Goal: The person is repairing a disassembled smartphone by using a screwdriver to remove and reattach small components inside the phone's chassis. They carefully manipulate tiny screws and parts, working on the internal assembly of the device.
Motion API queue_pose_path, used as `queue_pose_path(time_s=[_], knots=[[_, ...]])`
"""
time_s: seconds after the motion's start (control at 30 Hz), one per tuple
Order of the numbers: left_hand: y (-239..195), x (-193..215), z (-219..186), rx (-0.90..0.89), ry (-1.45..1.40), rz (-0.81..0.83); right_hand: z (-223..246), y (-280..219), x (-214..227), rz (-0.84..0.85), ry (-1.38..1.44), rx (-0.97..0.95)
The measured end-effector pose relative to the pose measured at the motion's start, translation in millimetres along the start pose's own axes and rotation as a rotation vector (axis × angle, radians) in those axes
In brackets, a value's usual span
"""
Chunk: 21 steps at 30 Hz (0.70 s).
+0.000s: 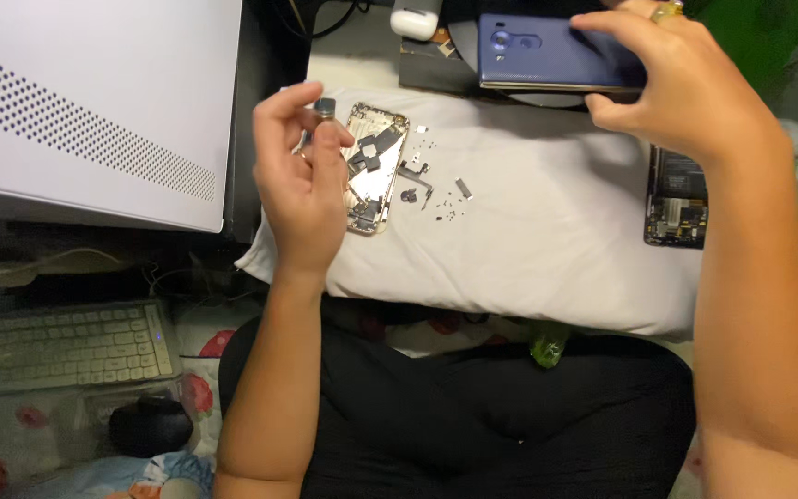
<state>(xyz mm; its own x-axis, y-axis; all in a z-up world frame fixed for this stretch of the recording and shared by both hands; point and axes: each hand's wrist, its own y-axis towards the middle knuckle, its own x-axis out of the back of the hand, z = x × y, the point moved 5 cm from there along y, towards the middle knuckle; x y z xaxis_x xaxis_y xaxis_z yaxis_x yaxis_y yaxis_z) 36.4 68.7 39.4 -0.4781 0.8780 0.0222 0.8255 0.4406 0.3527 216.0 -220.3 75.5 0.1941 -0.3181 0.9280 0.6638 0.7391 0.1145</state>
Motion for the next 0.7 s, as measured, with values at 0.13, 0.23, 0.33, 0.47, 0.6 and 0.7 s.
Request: queue_pose_path(time_s=[0.13,0.23,0.33,0.47,0.6,0.7], knots=[[5.0,2.3,1.2,0.075,0.311,0.125,22.5,-21.4,-7.2,-0.048,0.007,0.004],[5.4,-1.4,17.0,0.019,0.578,0.231,42.3,-47.1,-21.2,-0.155,-0.075,0.086],[3.0,-6.1,22.1,0.184,0.724,0.280,71.0,-76.8,-35.5,-0.330,0.001,0.060],[-0.4,-12.1,25.9,0.134,0.858,0.302,80.5,-100.9,-72.6,-0.497,0.098,-0.013],[0.6,-15.9,27.2,0.051,0.917,0.263,71.8,-98.1,-96.7,-0.484,0.143,-0.088],[-1.2,-16.0,26.1,0.031,0.934,0.248,64.5,-103.4,-93.1,-0.491,0.153,-0.126]])
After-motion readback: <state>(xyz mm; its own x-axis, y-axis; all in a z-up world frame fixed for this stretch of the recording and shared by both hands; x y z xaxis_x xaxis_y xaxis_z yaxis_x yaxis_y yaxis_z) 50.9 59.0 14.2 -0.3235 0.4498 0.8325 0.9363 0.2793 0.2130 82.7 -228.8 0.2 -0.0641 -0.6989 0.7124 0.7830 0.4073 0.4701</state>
